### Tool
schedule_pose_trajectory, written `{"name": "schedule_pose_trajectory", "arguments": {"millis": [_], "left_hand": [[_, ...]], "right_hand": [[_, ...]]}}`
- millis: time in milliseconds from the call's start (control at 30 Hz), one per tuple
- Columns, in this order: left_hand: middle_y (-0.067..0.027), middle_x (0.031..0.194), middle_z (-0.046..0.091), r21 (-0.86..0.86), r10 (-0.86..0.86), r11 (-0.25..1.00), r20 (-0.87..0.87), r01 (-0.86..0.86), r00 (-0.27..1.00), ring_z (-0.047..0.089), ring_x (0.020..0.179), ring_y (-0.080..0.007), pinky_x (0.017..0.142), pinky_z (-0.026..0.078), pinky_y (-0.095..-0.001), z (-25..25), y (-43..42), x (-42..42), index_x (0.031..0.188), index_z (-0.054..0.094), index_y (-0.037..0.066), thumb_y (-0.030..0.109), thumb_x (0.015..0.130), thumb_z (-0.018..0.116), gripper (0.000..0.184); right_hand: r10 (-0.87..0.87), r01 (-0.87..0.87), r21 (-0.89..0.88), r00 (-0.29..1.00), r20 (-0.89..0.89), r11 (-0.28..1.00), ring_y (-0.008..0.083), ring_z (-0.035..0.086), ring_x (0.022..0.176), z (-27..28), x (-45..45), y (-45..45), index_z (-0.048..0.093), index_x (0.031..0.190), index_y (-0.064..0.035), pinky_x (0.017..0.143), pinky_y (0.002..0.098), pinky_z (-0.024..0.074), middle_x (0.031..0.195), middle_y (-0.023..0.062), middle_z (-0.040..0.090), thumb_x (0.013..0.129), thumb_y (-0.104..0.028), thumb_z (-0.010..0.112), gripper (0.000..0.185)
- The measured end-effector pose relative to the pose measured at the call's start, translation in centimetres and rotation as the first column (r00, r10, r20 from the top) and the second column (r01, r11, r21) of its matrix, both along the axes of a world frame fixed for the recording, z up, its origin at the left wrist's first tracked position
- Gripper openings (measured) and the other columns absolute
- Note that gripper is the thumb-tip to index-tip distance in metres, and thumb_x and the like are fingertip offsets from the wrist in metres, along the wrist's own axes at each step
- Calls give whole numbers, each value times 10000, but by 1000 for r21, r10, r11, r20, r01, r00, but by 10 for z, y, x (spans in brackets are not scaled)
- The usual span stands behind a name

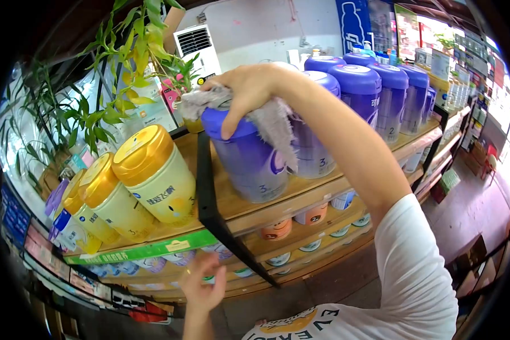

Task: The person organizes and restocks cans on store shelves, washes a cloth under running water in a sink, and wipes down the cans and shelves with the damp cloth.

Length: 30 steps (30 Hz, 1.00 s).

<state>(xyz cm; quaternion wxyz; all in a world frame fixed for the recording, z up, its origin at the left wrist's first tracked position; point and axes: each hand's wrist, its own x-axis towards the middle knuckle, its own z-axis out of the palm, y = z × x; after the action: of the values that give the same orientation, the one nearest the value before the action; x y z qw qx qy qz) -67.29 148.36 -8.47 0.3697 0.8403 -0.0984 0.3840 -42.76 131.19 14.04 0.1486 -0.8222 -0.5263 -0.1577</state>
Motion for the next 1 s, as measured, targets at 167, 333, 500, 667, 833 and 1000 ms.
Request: {"name": "schedule_pose_trajectory", "arguments": {"millis": [167,333,500,667,833,1000], "left_hand": [[-162,1034,584,172,125,973,182,-157,975,572,925,-255,659,489,-322,66,-35,83,1088,541,-2,63,684,689,435],[-175,1018,572,326,116,934,114,-147,987,565,926,-316,745,466,-379,87,-36,121,1174,430,-3,169,611,759,674],[-185,1057,562,244,123,965,-86,-99,989,549,992,-326,850,438,-385,81,-29,123,1249,367,-4,209,598,786,803],[-202,1126,521,363,38,931,15,-41,999,509,1041,-333,877,416,-400,79,-16,124,1257,373,-8,240,649,768,766],[-170,983,590,360,-11,931,216,-69,976,570,895,-332,796,451,-371,83,-5,121,980,574,9,104,601,738,423],[-148,944,593,278,-35,959,332,-62,942,572,835,-312,743,469,-368,66,3,130,935,590,23,132,606,730,374]], "right_hand": [[2,-62,281,978,210,958,306,568,930,-39,-35,-14,586,1021,-175,808,398,450,974,127,584,574,-281,702,473],[18,-427,404,704,710,809,252,526,1029,-117,-35,-37,606,886,-198,908,480,392,1128,85,535,663,-218,604,224],[117,-411,305,738,665,859,253,532,1029,-83,-37,-89,631,905,-196,901,466,407,1098,55,562,645,-185,619,260],[-119,109,318,993,12,942,196,564,1003,39,50,-41,604,1042,-118,827,363,441,1102,87,589,708,-305,693,393],[-68,5,-163,923,-380,987,230,545,973,29,139,37,503,1193,-91,805,340,453,1090,120,571,638,-483,725,715],[-60,-2,-439,990,-128,898,310,523,1024,27,125,46,392,1287,-141,856,362,436,1158,165,510,588,-260,778,808]]}}
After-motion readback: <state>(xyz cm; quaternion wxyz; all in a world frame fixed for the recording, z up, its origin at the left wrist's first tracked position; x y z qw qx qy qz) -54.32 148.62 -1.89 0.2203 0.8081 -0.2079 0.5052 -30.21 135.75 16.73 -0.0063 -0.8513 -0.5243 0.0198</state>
